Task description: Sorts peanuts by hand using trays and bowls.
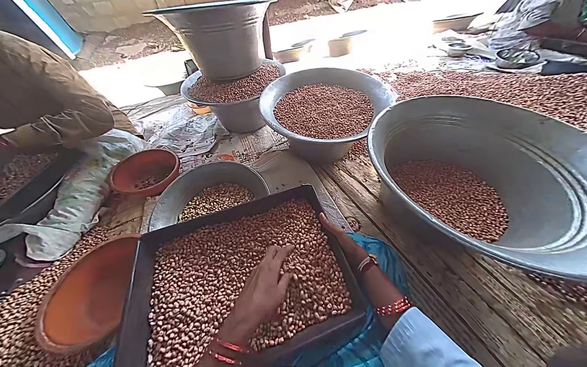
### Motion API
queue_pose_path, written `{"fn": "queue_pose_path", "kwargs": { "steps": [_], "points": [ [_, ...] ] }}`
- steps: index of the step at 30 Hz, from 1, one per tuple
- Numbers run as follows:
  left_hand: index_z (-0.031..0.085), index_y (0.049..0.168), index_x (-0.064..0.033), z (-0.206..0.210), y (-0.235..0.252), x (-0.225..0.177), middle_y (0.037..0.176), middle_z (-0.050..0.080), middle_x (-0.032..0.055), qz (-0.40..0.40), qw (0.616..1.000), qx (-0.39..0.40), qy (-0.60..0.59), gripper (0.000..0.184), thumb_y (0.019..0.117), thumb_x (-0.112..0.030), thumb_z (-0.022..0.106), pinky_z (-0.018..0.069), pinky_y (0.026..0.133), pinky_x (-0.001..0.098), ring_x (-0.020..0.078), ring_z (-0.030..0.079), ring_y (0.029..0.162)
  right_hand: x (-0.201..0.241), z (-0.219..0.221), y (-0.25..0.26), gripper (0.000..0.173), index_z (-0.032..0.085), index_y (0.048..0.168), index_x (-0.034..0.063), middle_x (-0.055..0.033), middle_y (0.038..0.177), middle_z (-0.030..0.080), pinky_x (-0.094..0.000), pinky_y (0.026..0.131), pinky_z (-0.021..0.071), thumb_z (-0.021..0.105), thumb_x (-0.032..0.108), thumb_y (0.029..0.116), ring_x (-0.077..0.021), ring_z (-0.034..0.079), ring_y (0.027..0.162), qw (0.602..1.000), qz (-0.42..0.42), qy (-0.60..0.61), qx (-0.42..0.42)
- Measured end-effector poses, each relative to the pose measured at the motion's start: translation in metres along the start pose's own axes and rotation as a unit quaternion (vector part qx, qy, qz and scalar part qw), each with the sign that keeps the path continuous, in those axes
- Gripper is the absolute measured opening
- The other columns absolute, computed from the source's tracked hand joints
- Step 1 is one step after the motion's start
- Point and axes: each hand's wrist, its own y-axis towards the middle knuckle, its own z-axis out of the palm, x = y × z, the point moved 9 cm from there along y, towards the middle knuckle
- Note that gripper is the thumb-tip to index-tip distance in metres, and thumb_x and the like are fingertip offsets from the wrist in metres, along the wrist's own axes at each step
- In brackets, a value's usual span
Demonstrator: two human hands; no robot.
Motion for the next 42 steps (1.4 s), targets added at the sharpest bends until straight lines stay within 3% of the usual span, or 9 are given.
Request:
{"fn": "queue_pose_path", "kwargs": {
  "steps": [4,6,11,18,28,32,34,39,42],
  "points": [
    [0.077,0.107,-0.0046,-0.071,0.011,0.012,0.112,0.073,0.0173,0.103,0.956,-0.272,0.026,0.018,0.0944,0.0,0.065,0.0594,0.085,0.0502,0.0337,0.073,0.098,0.001,0.003,-0.001,0.042,0.053,0.137,0.0143,0.0007,0.11,0.071,-0.0225,0.082,0.0589,0.027,0.037,0.1138,-0.0017,0.069,0.095,1.0,0.0,0.023,0.014],
    [0.078,0.104,-0.0011,-0.088,0.022,0.026,0.106,0.075,0.0187,0.112,0.939,-0.319,0.059,0.019,0.0952,0.004,0.062,0.0569,0.09,0.0525,0.0383,0.071,0.102,0.003,0.004,-0.002,0.041,0.053,0.137,0.0139,0.0011,0.109,0.071,-0.0221,0.081,0.0589,0.027,0.036,0.1139,-0.0013,0.069,0.094,1.0,0.0,0.021,0.011],
    [0.076,0.105,0.0053,-0.07,0.058,0.046,0.112,0.073,0.0228,0.115,0.944,-0.283,0.123,0.016,0.0953,0.002,0.063,0.0557,0.094,0.053,0.0418,0.069,0.109,0.002,0.002,0.0,0.043,0.049,0.143,0.0138,0.0007,0.116,0.069,-0.0217,0.085,0.0575,0.027,0.036,0.1136,-0.0004,0.068,0.099,1.0,-0.002,0.007,0.015],
    [0.074,0.106,-0.0001,-0.1,0.032,0.082,0.104,0.074,0.0186,0.029,0.943,-0.327,-0.054,0.014,0.095,-0.003,0.066,0.0539,0.091,0.0541,0.0328,0.071,0.099,0.002,0.001,-0.001,0.041,0.053,0.138,0.0157,0.0019,0.111,0.071,-0.0216,0.083,0.0583,0.028,0.037,0.1134,-0.0005,0.068,0.097,1.0,0.009,0.011,0.016],
    [0.077,0.104,0.0009,-0.061,0.036,0.068,0.1,0.073,0.0204,0.037,0.971,-0.236,0.031,0.015,0.0934,-0.008,0.071,0.0563,0.089,0.0545,0.0369,0.072,0.097,0.001,0.002,0.0,0.041,0.055,0.135,0.0154,0.0019,0.108,0.072,-0.0223,0.082,0.0591,0.028,0.037,0.1133,-0.0012,0.07,0.095,1.0,0.004,0.011,0.017],
    [0.062,0.116,-0.0012,-0.072,0.036,0.086,0.092,0.066,0.0109,0.001,0.964,-0.235,-0.123,0.028,0.0911,-0.007,0.052,0.0547,0.068,0.04,0.0196,0.065,0.072,0.001,0.002,0.001,0.04,0.054,0.135,0.0155,0.0019,0.108,0.072,-0.0224,0.082,0.059,0.028,0.037,0.1133,-0.0011,0.069,0.094,1.0,0.002,0.017,0.022],
    [0.064,0.119,-0.0016,-0.071,0.035,0.075,0.086,0.064,0.011,-0.001,0.968,-0.227,-0.111,0.027,0.0928,-0.004,0.059,0.0491,0.067,0.0414,0.021,0.059,0.07,0.001,0.003,0.003,0.039,0.055,0.133,0.0155,0.0021,0.106,0.071,-0.0219,0.08,0.0591,0.028,0.036,0.1135,-0.001,0.069,0.093,1.0,0.004,0.018,0.02],
    [0.075,0.113,-0.0028,-0.045,0.047,0.049,0.108,0.074,0.0196,0.019,0.982,-0.187,-0.01,0.021,0.0951,-0.013,0.071,0.0552,0.094,0.0534,0.0358,0.072,0.101,0.001,0.002,0.002,0.04,0.055,0.133,0.015,0.0021,0.107,0.072,-0.0225,0.082,0.059,0.028,0.037,0.1132,-0.0012,0.069,0.094,0.999,-0.004,0.014,0.031],
    [0.074,0.104,-0.0027,-0.058,0.042,0.068,0.081,0.066,0.0043,-0.003,0.966,-0.212,-0.15,0.012,0.0967,-0.011,0.069,0.0478,0.069,0.0328,0.0126,0.056,0.068,0.0,0.003,0.003,0.04,0.054,0.135,0.0156,0.0028,0.11,0.071,-0.0223,0.084,0.0584,0.028,0.036,0.1129,-0.0005,0.069,0.096,0.999,-0.005,0.017,0.034]
  ]
}}
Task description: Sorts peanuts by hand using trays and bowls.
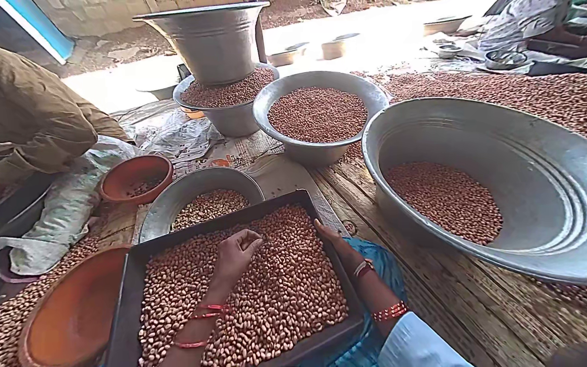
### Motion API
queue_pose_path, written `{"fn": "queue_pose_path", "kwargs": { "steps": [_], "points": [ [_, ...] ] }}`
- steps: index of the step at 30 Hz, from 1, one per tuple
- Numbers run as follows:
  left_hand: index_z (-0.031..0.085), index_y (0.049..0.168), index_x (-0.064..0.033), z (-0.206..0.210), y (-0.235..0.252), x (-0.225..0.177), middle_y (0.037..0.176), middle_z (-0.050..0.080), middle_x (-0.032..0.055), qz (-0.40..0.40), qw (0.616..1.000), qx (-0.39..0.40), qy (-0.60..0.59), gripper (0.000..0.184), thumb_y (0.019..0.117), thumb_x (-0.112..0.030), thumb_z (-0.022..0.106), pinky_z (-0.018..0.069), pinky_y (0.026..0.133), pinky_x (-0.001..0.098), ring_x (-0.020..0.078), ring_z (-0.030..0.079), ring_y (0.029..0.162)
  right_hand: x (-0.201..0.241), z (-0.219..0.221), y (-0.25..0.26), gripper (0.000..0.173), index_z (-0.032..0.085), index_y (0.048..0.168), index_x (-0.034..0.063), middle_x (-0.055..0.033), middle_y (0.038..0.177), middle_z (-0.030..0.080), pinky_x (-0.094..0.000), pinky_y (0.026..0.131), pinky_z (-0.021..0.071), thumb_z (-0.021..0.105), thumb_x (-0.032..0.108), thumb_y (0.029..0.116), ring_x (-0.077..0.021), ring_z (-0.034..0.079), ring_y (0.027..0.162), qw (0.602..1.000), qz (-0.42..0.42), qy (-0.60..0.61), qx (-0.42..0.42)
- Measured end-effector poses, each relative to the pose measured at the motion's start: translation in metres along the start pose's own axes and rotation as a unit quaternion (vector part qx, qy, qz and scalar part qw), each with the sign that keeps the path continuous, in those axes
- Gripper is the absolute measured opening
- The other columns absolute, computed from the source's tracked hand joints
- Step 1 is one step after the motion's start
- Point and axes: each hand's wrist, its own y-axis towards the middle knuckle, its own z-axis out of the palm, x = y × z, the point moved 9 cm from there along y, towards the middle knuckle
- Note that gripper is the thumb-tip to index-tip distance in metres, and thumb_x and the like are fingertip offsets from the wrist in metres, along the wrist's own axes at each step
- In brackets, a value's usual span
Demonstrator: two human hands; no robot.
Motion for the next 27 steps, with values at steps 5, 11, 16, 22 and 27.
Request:
{"fn": "queue_pose_path", "kwargs": {
  "steps": [5,11,16,22,27],
  "points": [
    [0.067,0.105,-0.0069,-0.016,-0.031,0.014,0.072,0.056,-0.0051,-0.02,0.996,0.072,-0.041,0.018,0.0914,-0.009,0.055,0.0407,0.058,0.0252,0.0041,0.047,0.058,0.0,0.0,0.0,0.039,0.057,0.131,0.0159,0.0016,0.106,0.072,-0.0232,0.081,0.0592,0.03,0.037,0.1133,-0.0019,0.07,0.093,1.0,0.014,0.014,-0.017],
    [0.078,0.105,-0.0036,0.019,-0.075,0.004,0.1,0.076,0.0182,0.037,0.968,0.09,0.233,0.016,0.0927,-0.014,0.073,0.0573,0.082,0.0581,0.039,0.074,0.093,-0.001,-0.001,-0.001,0.042,0.054,0.137,0.0143,0.0005,0.111,0.07,-0.0229,0.082,0.0583,0.028,0.037,0.1135,-0.0014,0.069,0.095,0.999,0.02,-0.015,-0.024],
    [0.075,0.108,-0.0021,0.024,-0.071,0.005,0.101,0.074,0.0192,0.044,0.964,0.1,0.243,0.02,0.093,-0.013,0.07,0.0574,0.081,0.0576,0.0395,0.073,0.094,0.002,0.002,-0.003,0.041,0.054,0.137,0.0146,0.0019,0.112,0.071,-0.022,0.083,0.0583,0.028,0.035,0.1136,-0.0004,0.068,0.097,1.0,0.001,-0.019,-0.019],
    [0.065,0.108,-0.0032,0.016,-0.057,0.025,0.075,0.058,-0.0003,-0.039,0.989,0.126,-0.065,0.02,0.0916,-0.007,0.055,0.0448,0.059,0.0284,0.0093,0.052,0.061,0.002,0.002,-0.003,0.04,0.052,0.138,0.0143,0.0016,0.113,0.071,-0.0223,0.085,0.0585,0.028,0.035,0.1134,-0.0008,0.069,0.098,1.0,-0.006,-0.007,-0.009],
    [0.069,0.113,-0.0061,0.023,-0.049,0.008,0.08,0.06,-0.0014,-0.047,0.986,0.13,-0.096,0.024,0.093,-0.005,0.056,0.0449,0.062,0.0281,0.0071,0.052,0.063,0.004,0.003,-0.004,0.04,0.05,0.142,0.0146,0.0022,0.117,0.069,-0.0205,0.085,0.0575,0.028,0.034,0.1136,0.0009,0.067,0.1,1.0,-0.004,-0.01,-0.014]
  ]
}}
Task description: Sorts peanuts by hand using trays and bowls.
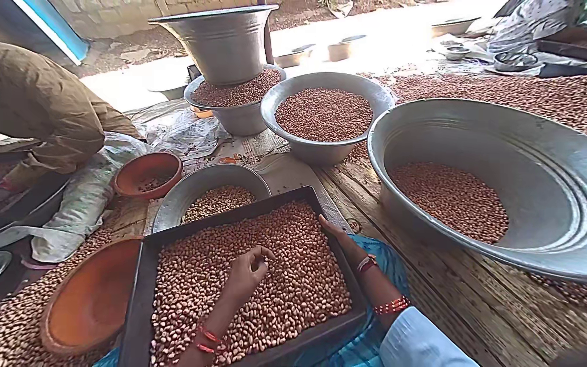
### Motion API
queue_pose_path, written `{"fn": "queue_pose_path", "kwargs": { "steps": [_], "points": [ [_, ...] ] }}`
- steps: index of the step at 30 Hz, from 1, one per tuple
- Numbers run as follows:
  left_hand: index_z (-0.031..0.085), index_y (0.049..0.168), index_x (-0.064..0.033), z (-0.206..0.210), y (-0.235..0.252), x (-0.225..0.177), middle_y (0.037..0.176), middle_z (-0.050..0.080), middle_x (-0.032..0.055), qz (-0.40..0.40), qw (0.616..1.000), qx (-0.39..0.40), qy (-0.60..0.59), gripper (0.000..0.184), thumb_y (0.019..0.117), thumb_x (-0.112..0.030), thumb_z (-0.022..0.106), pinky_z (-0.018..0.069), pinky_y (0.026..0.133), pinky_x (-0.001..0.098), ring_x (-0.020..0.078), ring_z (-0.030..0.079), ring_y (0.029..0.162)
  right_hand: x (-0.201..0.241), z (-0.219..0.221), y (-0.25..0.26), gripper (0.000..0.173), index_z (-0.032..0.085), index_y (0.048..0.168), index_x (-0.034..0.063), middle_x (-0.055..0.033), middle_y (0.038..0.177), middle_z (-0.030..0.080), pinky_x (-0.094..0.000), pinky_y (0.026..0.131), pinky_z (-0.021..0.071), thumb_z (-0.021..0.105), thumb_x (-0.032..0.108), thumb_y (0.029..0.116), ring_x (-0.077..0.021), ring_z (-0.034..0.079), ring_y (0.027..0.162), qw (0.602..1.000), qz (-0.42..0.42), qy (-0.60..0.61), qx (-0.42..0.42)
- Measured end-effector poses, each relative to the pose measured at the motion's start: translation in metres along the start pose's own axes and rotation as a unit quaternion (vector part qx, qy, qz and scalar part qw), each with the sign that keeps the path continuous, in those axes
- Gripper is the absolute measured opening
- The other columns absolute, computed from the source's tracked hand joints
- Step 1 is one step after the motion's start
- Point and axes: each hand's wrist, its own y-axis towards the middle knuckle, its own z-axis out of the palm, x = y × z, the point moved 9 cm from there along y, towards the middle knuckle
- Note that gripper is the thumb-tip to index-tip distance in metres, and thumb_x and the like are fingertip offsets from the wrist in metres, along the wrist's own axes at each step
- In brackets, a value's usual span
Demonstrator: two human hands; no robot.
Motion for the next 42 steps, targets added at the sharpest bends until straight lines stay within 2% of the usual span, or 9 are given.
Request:
{"fn": "queue_pose_path", "kwargs": {
  "steps": [5,11,17,20,22,25,28,33,42],
  "points": [
    [0.074,0.118,-0.0048,0.021,0.005,-0.028,0.101,0.073,0.0166,0.022,0.978,-0.025,0.207,0.025,0.0961,-0.016,0.07,0.0539,0.086,0.0488,0.0306,0.068,0.087,0.002,-0.001,0.0,0.04,0.05,0.141,0.0128,0.0016,0.115,0.069,-0.0204,0.084,0.0574,0.028,0.033,0.1136,0.0013,0.067,0.098,1.0,-0.009,-0.001,0.0],
    [0.074,0.104,-0.0058,0.005,-0.003,-0.009,0.077,0.065,0.0048,0.01,0.987,-0.005,0.159,0.014,0.0953,-0.016,0.071,0.0501,0.068,0.0367,0.0153,0.058,0.066,0.0,0.001,0.001,0.038,0.053,0.136,0.0147,0.0032,0.11,0.071,-0.0207,0.083,0.0585,0.028,0.033,0.1132,0.001,0.069,0.096,1.0,-0.011,0.008,0.015],
    [0.069,0.13,-0.0075,-0.043,-0.105,0.003,0.127,0.072,0.0063,0.082,0.883,0.435,-0.155,0.034,0.1074,-0.028,0.053,0.0552,0.102,0.0334,0.016,0.069,0.115,0.0,-0.001,0.002,0.041,0.051,0.141,0.0139,0.004,0.115,0.071,-0.0192,0.085,0.0578,0.029,0.033,0.1129,0.0029,0.067,0.099,1.0,-0.007,-0.001,0.009],
    [0.061,0.134,-0.0037,-0.122,-0.106,0.045,0.113,0.073,0.0109,-0.068,0.991,0.114,0.023,0.033,0.1049,-0.014,0.048,0.0637,0.081,0.041,0.0221,0.075,0.091,0.0,-0.001,0.003,0.042,0.048,0.145,0.0129,0.0023,0.121,0.069,-0.02,0.088,0.0569,0.028,0.033,0.1134,0.0019,0.067,0.103,1.0,-0.006,0.0,0.01],
    [0.058,0.139,-0.0039,-0.153,-0.107,0.072,0.11,0.071,0.0227,-0.171,0.963,-0.022,0.209,0.034,0.1083,-0.015,0.047,0.059,0.081,0.0568,0.0376,0.074,0.088,-0.001,-0.001,0.003,0.042,0.048,0.145,0.013,0.0011,0.121,0.069,-0.0214,0.088,0.0573,0.029,0.033,0.1134,0.0006,0.067,0.103,1.0,-0.003,-0.001,0.005],
    [0.043,0.15,0.0045,-0.117,-0.103,0.077,0.126,0.062,0.0384,-0.238,0.909,0.017,0.342,0.052,0.1072,-0.023,0.054,0.0434,0.101,0.0702,0.0571,0.061,0.116,-0.001,-0.002,0.002,0.042,0.048,0.144,0.0116,0.0007,0.119,0.068,-0.0214,0.087,0.0566,0.028,0.032,0.1134,0.0005,0.066,0.101,1.0,-0.001,-0.01,-0.003],
    [0.04,0.153,0.0029,-0.055,-0.089,0.053,0.142,0.054,0.0325,-0.165,0.939,0.04,0.301,0.059,0.1048,-0.025,0.059,0.0418,0.108,0.064,0.0499,0.056,0.129,-0.003,-0.002,0.002,0.04,0.051,0.14,0.0121,0.001,0.115,0.069,-0.0214,0.084,0.0576,0.029,0.032,0.1135,0.0,0.068,0.098,1.0,0.002,0.002,-0.011],
    [0.074,0.112,-0.0027,-0.084,-0.065,0.007,0.105,0.071,0.0183,0.025,0.953,-0.185,0.237,0.02,0.0932,-0.003,0.068,0.0578,0.076,0.0544,0.0345,0.071,0.086,-0.004,-0.003,0.002,0.037,0.057,0.132,0.0152,0.0021,0.107,0.073,-0.022,0.081,0.0597,0.03,0.034,0.1134,-0.0011,0.07,0.093,1.0,0.004,0.018,-0.013],
    [0.076,0.108,0.0024,-0.109,-0.034,0.036,0.106,0.07,0.0289,-0.021,0.888,-0.231,0.396,0.017,0.0938,-0.005,0.07,0.0534,0.084,0.0663,0.0498,0.069,0.099,-0.002,0.0,0.0,0.037,0.056,0.131,0.0147,0.0019,0.105,0.072,-0.0219,0.08,0.0594,0.029,0.033,0.1138,-0.0013,0.07,0.092,1.0,0.003,0.018,-0.015]
  ]
}}
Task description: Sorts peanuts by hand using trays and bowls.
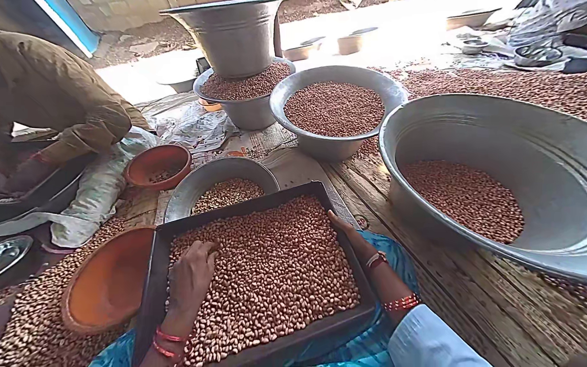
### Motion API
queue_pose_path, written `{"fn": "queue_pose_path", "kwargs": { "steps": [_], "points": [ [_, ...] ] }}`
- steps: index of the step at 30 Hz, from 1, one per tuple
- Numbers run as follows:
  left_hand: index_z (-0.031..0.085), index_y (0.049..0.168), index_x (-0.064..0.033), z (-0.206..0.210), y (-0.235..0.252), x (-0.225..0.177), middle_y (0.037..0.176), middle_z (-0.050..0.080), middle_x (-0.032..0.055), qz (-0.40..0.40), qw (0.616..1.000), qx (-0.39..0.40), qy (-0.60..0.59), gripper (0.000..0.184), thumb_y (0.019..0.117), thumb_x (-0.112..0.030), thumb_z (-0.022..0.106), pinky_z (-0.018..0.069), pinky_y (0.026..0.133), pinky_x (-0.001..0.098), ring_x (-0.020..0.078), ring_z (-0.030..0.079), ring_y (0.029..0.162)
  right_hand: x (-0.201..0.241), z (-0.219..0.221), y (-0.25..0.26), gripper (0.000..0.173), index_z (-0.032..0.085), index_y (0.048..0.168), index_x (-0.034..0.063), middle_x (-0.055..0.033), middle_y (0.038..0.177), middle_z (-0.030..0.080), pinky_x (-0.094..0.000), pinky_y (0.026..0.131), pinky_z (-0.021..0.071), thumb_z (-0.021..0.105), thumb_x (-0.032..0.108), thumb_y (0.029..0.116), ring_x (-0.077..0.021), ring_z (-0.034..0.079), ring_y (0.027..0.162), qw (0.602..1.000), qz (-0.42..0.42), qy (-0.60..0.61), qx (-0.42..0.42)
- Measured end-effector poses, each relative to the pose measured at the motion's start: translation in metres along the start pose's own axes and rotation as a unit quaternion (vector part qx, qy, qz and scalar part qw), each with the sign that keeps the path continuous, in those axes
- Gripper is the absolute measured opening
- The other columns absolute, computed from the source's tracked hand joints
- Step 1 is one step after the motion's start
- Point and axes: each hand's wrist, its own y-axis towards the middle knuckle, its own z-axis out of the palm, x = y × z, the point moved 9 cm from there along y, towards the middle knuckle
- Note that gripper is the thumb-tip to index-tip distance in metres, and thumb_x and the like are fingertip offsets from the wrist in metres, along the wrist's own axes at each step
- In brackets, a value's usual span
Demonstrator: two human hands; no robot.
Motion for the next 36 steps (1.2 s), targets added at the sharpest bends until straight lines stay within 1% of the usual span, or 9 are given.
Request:
{"fn": "queue_pose_path", "kwargs": {
  "steps": [4,8,11,15,23,26,28,32,36],
  "points": [
    [0.076,0.103,0.0012,0.0,0.002,0.019,0.101,0.073,0.0239,-0.05,0.992,0.014,-0.112,0.013,0.0938,-0.007,0.073,0.0517,0.088,0.0633,0.0421,0.071,0.096,0.002,0.001,0.0,0.037,0.057,0.129,0.0146,0.0023,0.104,0.072,-0.0211,0.079,0.059,0.029,0.033,0.1136,-0.0006,0.069,0.091,1.0,-0.008,-0.01,-0.006],
    [0.063,0.112,0.0011,-0.01,-0.008,0.059,0.092,0.069,0.0079,-0.097,0.942,0.001,-0.323,0.02,0.0946,-0.005,0.055,0.0591,0.062,0.0264,0.0082,0.068,0.066,0.003,-0.001,-0.001,0.037,0.055,0.133,0.0141,0.0023,0.107,0.071,-0.0199,0.08,0.0584,0.029,0.032,0.1139,0.0007,0.069,0.093,1.0,-0.008,-0.02,-0.017],
    [0.068,0.112,0.0017,-0.014,-0.027,0.042,0.081,0.062,0.0129,-0.047,0.973,0.025,-0.223,0.023,0.0887,0.002,0.066,0.045,0.064,0.0449,0.0222,0.054,0.065,0.003,-0.001,0.0,0.039,0.055,0.135,0.0131,0.0019,0.108,0.071,-0.0202,0.08,0.0588,0.028,0.031,0.1141,0.0003,0.069,0.093,1.0,-0.009,-0.012,-0.02],
    [0.077,0.103,-0.0009,-0.001,-0.045,0.018,0.093,0.071,0.0243,0.023,0.993,0.023,-0.112,0.019,0.0846,0.003,0.076,0.0544,0.079,0.0615,0.0437,0.07,0.085,0.003,0.0,-0.002,0.038,0.056,0.131,0.0135,0.0018,0.103,0.073,-0.0208,0.078,0.0597,0.027,0.031,0.1142,-0.0007,0.07,0.09,1.0,-0.002,-0.004,-0.027],
    [0.076,0.098,0.0016,0.009,-0.044,0.02,0.092,0.069,0.0211,0.012,0.984,0.098,-0.149,0.01,0.0888,-0.003,0.076,0.0538,0.079,0.0552,0.0368,0.068,0.082,0.003,0.002,-0.004,0.038,0.058,0.128,0.0134,0.0013,0.101,0.073,-0.0214,0.077,0.0601,0.028,0.032,0.1143,-0.0017,0.071,0.089,1.0,-0.007,-0.004,-0.029],
    [0.076,0.1,-0.0099,0.005,-0.071,0.028,0.1,0.074,-0.0032,0.124,0.848,0.327,-0.398,0.012,0.0933,-0.015,0.068,0.0583,0.085,0.0268,0.0063,0.07,0.092,0.002,0.001,-0.005,0.039,0.057,0.132,0.0136,0.0015,0.103,0.073,-0.0215,0.077,0.0598,0.028,0.032,0.1141,-0.0013,0.07,0.09,0.999,-0.003,-0.001,-0.032],
    [0.074,0.119,-0.0101,-0.015,-0.096,0.03,0.118,0.075,-0.0002,0.178,0.733,0.44,-0.488,0.024,0.1013,-0.023,0.064,0.0572,0.097,0.0275,0.0092,0.071,0.108,0.001,0.001,-0.005,0.039,0.056,0.133,0.0145,0.0023,0.105,0.073,-0.0211,0.078,0.0602,0.028,0.033,0.1138,-0.0006,0.07,0.092,1.0,-0.004,-0.003,-0.027],
    [0.059,0.138,-0.0008,-0.037,-0.087,0.075,0.122,0.07,0.0202,-0.041,0.937,0.281,-0.205,0.034,0.1068,-0.012,0.049,0.0579,0.089,0.0544,0.0363,0.073,0.102,0.004,0.003,-0.005,0.038,0.056,0.132,0.0125,0.0017,0.103,0.073,-0.0209,0.077,0.0598,0.028,0.03,0.1144,-0.0008,0.07,0.089,0.999,-0.009,-0.003,-0.036],
    [0.04,0.152,0.0027,0.007,-0.102,0.045,0.134,0.059,0.035,-0.136,0.927,0.347,0.047,0.054,0.109,-0.028,0.05,0.0458,0.102,0.0655,0.0536,0.06,0.121,0.004,0.003,-0.006,0.038,0.055,0.133,0.0119,0.001,0.104,0.073,-0.0215,0.077,0.0597,0.027,0.03,0.1143,-0.0012,0.07,0.089,0.999,-0.007,-0.009,-0.034]
  ]
}}
